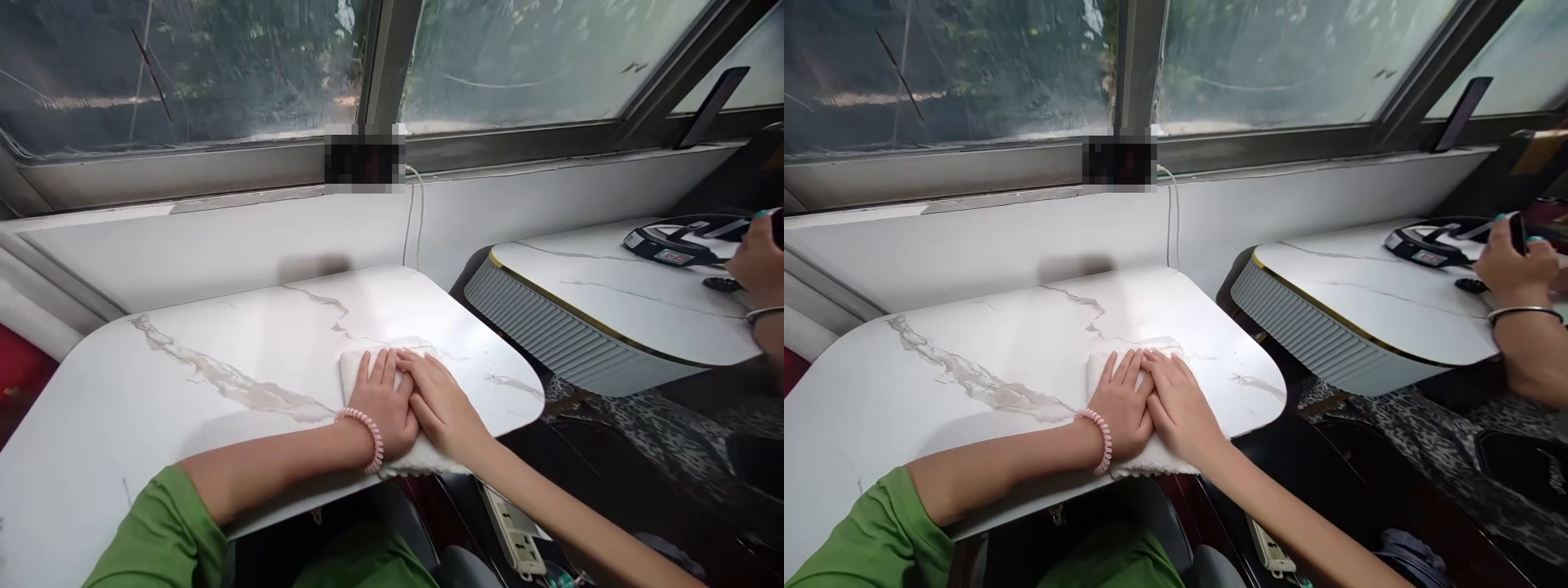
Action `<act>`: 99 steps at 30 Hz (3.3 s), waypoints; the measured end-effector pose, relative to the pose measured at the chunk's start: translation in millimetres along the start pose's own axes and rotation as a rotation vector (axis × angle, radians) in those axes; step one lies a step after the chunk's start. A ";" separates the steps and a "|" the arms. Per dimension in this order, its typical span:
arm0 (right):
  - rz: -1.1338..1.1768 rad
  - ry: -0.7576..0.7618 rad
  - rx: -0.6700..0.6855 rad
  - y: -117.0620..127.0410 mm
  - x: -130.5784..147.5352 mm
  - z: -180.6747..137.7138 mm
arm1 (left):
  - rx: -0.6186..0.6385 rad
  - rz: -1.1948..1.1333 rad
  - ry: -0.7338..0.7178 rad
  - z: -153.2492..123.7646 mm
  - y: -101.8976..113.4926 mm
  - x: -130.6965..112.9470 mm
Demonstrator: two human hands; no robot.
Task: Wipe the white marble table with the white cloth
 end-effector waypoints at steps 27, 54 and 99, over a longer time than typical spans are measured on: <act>0.146 -0.050 0.005 -110.8 -82.7 239.3 | -0.160 0.101 0.287 140.1 16.6 201.0; 0.088 0.249 0.140 -87.0 112.4 82.9 | 0.110 0.150 0.219 -96.4 49.0 118.9; 0.285 0.415 0.187 -135.6 216.4 77.5 | -0.125 0.192 0.367 -224.4 72.1 142.2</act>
Point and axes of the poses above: each hand's wrist, its own z-axis towards the middle knuckle, its own y-axis out of the back of the hand, x = y × z, the point moved 3 cm from there along z, towards the middle knuckle, and after that the axes turned 3 degrees about -x, right-handed, at the moved point
